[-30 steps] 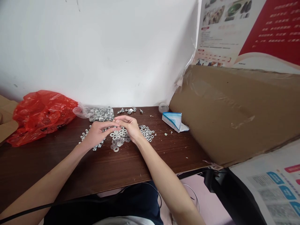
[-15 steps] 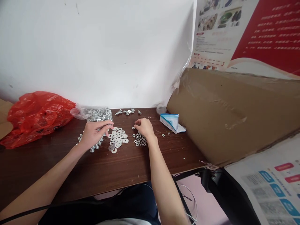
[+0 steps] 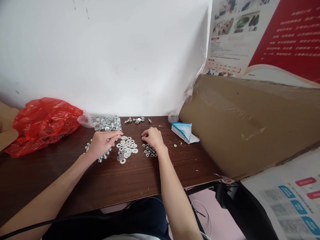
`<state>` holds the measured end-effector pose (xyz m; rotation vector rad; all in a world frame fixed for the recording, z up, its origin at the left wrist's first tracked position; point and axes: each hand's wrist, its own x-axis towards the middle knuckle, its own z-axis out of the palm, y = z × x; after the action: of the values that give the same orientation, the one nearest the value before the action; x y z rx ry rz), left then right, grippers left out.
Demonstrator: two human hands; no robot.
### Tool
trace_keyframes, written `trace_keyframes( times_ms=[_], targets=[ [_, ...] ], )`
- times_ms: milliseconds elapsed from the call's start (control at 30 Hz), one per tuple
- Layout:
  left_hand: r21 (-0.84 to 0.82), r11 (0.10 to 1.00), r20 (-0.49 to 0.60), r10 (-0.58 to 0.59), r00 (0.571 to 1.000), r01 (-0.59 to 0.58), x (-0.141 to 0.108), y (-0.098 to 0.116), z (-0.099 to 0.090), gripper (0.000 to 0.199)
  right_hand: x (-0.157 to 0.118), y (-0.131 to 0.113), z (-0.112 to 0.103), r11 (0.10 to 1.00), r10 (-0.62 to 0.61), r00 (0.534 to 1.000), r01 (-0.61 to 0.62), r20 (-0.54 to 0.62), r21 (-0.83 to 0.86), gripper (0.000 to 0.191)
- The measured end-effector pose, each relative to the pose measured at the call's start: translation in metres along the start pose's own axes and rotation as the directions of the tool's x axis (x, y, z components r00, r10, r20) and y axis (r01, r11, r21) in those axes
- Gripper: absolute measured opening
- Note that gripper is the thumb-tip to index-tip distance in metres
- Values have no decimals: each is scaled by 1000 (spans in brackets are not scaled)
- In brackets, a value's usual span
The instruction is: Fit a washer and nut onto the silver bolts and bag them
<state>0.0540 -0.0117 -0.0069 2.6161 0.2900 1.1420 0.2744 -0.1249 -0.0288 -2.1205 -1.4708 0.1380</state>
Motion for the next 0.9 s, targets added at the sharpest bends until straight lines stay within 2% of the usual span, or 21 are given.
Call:
trace_keyframes(
  times_ms=[133, 300, 367, 433, 500, 567, 633, 700, 800, 900],
  targets=[
    [6, 999, 31, 45, 998, -46, -1, 1, 0, 23, 1, -3, 4, 999, -30, 999, 29, -42, -17, 10],
    [0, 998, 69, 68, 995, -68, 0, 9, -1, 24, 4, -2, 6, 998, -32, 994, 37, -101, 50, 6],
    [-1, 997, 89, 80, 993, -80, 2, 12, -2, 24, 4, -4, 7, 989, -51, 993, 65, -104, 132, 6],
    [-13, 995, 99, 96, 990, -95, 2, 12, -2, 25, 4, -11, 8, 947, -76, 989, 112, -130, 300, 4],
    [-29, 994, 116, 107, 987, -104, 1, 11, -1, 26, 3, -23, 10, 837, -74, 984, 150, -163, 526, 7],
    [-36, 994, 154, 110, 982, -105, 0, 9, 1, 27, 2, -37, 13, 662, -59, 989, 141, -136, 737, 16],
    [-37, 994, 182, 111, 977, -106, -1, 7, 2, 27, 0, -49, 16, 487, -68, 996, 82, -56, 869, 21],
    [-40, 993, 179, 119, 977, -113, -2, 6, 3, 27, -2, -56, 19, 363, -76, 997, 27, 1, 931, 23],
    [-43, 991, 146, 132, 980, -127, -1, 7, 3, 27, -3, -59, 20, 264, -77, 997, -4, 25, 964, 23],
    [-24, 988, 118, 157, 981, -155, 0, 8, 2, 27, -3, -57, 21, 236, -82, 996, -13, 34, 972, 22]
  ],
)
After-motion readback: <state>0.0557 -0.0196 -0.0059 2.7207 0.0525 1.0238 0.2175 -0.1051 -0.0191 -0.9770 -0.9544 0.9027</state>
